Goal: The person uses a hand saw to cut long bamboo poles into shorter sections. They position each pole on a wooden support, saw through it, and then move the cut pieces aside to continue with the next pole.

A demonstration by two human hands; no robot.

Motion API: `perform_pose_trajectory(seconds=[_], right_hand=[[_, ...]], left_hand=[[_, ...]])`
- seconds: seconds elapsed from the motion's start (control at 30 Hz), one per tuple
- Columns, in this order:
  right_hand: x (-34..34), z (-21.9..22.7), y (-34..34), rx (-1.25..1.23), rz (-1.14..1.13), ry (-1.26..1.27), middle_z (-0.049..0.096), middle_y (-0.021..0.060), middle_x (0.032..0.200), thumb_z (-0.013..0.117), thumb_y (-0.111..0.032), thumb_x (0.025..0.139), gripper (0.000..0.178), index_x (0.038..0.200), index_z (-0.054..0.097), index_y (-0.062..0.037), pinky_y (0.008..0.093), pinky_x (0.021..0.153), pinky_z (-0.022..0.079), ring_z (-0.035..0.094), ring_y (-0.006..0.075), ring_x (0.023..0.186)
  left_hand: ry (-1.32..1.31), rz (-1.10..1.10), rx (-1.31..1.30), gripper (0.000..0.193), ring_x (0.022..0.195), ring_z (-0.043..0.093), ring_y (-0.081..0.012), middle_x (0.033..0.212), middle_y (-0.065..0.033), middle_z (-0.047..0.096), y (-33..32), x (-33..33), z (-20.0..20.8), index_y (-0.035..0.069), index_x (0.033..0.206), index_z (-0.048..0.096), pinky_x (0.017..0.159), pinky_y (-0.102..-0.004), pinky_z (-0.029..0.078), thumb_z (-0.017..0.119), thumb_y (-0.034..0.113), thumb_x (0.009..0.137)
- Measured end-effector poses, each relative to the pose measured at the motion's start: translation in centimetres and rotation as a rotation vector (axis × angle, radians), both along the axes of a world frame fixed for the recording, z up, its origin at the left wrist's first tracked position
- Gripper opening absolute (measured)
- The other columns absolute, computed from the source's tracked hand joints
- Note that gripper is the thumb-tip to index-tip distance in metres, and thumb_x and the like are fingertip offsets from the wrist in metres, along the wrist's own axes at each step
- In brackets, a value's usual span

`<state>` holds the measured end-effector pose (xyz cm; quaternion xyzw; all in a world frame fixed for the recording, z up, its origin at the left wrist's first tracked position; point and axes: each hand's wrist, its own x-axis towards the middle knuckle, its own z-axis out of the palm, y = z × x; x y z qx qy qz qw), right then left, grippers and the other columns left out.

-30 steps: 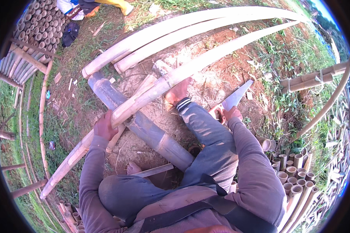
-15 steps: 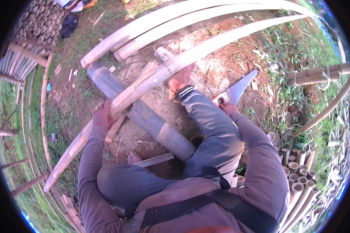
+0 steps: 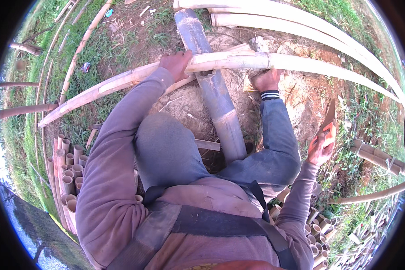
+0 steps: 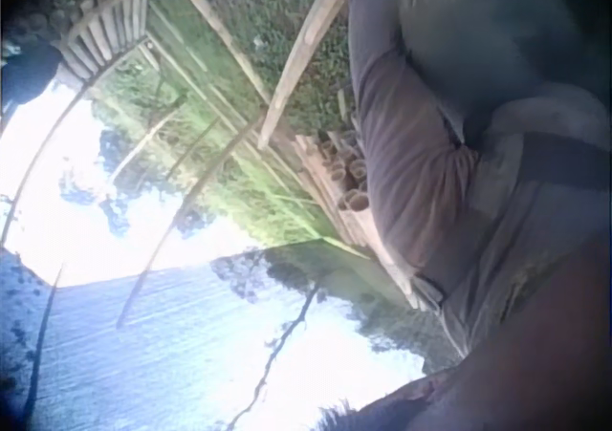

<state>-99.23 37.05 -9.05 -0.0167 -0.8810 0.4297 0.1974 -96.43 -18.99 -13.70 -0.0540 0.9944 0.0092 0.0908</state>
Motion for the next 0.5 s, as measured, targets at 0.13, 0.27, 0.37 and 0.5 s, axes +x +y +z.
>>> perform_pose_trajectory(seconds=[0.13, 0.27, 0.37, 0.5], right_hand=[[9.3, 3.6, -5.3, -0.462, 0.122, 0.025, 0.069, 0.0113, 0.094, 0.056, 0.002, 0.089, 0.028, 0.117, 0.058, 0.0007, 0.0304, 0.074, 0.057, 0.061, 0.0112, 0.073], [15.7, 2.8, -10.0, -0.501, 0.031, -0.120, 0.056, -0.0002, 0.065, 0.073, -0.037, 0.100, 0.036, 0.092, 0.060, -0.0048, 0.0243, 0.057, 0.047, 0.056, 0.0083, 0.059], [19.3, 1.3, -11.8, -0.482, 0.254, -0.175, 0.058, 0.0018, 0.063, 0.073, -0.041, 0.100, 0.040, 0.093, 0.060, -0.0030, 0.0241, 0.051, 0.043, 0.053, 0.0079, 0.055], [23.6, 1.2, -9.9, -0.234, 0.276, -0.270, 0.063, 0.0045, 0.073, 0.071, -0.045, 0.102, 0.045, 0.097, 0.073, 0.0000, 0.0311, 0.061, 0.050, 0.064, 0.0142, 0.064]], left_hand=[[-0.032, -0.042, 0.007, 0.077, 0.116, 0.067, -0.0375, 0.120, -0.0142, 0.066, 0.3, -1.4, -0.8, 0.014, 0.137, 0.046, 0.098, -0.0537, 0.053, 0.090, 0.032, 0.077], [-0.088, 0.049, 0.021, 0.066, 0.122, 0.066, -0.0358, 0.126, -0.0147, 0.067, 0.1, 0.3, 0.5, 0.012, 0.133, 0.049, 0.100, -0.0545, 0.052, 0.088, 0.026, 0.081], [-0.055, 0.060, 0.013, 0.065, 0.119, 0.067, -0.0361, 0.124, -0.0141, 0.067, -0.8, 1.0, -0.1, 0.013, 0.132, 0.049, 0.099, -0.0538, 0.052, 0.087, 0.025, 0.081], [-0.035, -0.007, 0.007, 0.065, 0.117, 0.068, -0.0362, 0.121, -0.0125, 0.067, 0.4, -0.9, -0.4, 0.014, 0.130, 0.049, 0.101, -0.0551, 0.051, 0.087, 0.027, 0.079]])
